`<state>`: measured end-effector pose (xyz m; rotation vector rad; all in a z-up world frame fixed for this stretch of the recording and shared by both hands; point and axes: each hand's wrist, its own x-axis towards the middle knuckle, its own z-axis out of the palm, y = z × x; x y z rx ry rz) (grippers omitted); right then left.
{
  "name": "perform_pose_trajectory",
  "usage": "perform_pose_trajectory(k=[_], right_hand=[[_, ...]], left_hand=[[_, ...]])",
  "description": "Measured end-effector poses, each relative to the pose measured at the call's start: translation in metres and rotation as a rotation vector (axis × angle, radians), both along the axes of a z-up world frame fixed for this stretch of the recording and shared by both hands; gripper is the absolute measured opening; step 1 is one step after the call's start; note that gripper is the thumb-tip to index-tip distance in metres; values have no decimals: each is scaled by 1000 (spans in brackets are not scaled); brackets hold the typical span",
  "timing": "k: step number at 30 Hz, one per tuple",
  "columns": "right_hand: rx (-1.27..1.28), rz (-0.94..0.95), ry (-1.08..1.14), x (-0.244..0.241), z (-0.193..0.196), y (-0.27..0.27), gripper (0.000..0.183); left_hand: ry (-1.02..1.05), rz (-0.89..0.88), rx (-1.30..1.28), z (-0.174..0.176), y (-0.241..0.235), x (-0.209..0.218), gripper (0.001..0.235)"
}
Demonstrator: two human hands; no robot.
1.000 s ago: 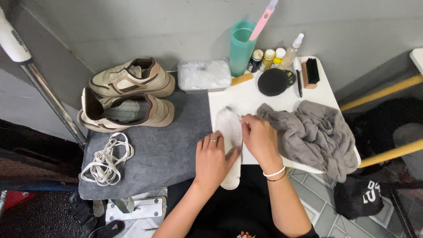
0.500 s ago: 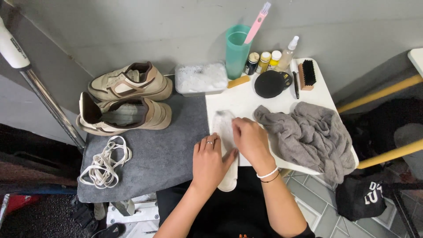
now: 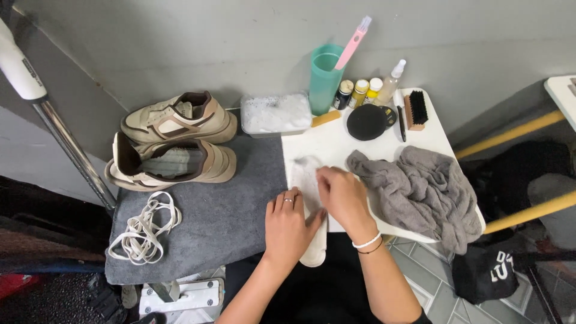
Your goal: The person cleans a white shoe insole using a small brush and a cleaning solution. They repeatedly dip the brush into a container of soapy liquid and scrub the insole's surface. A pair of beige sneakers, a gray towel, and other cleaning supplies are visible on the table.
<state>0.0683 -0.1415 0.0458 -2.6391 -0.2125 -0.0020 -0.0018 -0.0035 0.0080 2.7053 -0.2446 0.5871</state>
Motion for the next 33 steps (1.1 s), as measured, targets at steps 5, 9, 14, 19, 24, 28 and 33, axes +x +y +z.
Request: perform_pose_trajectory(k=[5, 9, 14, 19, 24, 28, 33], right_hand=[[11, -21, -29, -3, 4, 0, 18], [-4, -84, -112, -5, 1, -5, 15], [-22, 3, -95, -9, 3, 1, 17], [28, 46, -160, -5, 1, 1, 22], [-25, -52, -149, -3, -1, -2, 20], [62, 50, -135, -13, 7, 1, 32], [67, 93, -166, -11, 6, 1, 18]], left_hand=[[-64, 15, 15, -8, 0, 1, 57], [-132, 16, 44, -14, 0, 2, 55], [-128, 15, 40, -12, 1, 3, 56], [-124, 27, 40, -15, 1, 4, 58], [-140, 23, 46, -16, 1, 1, 58], [-132, 29, 25, -19, 0, -1, 61], [-128, 51, 42, -20, -2, 1, 61]])
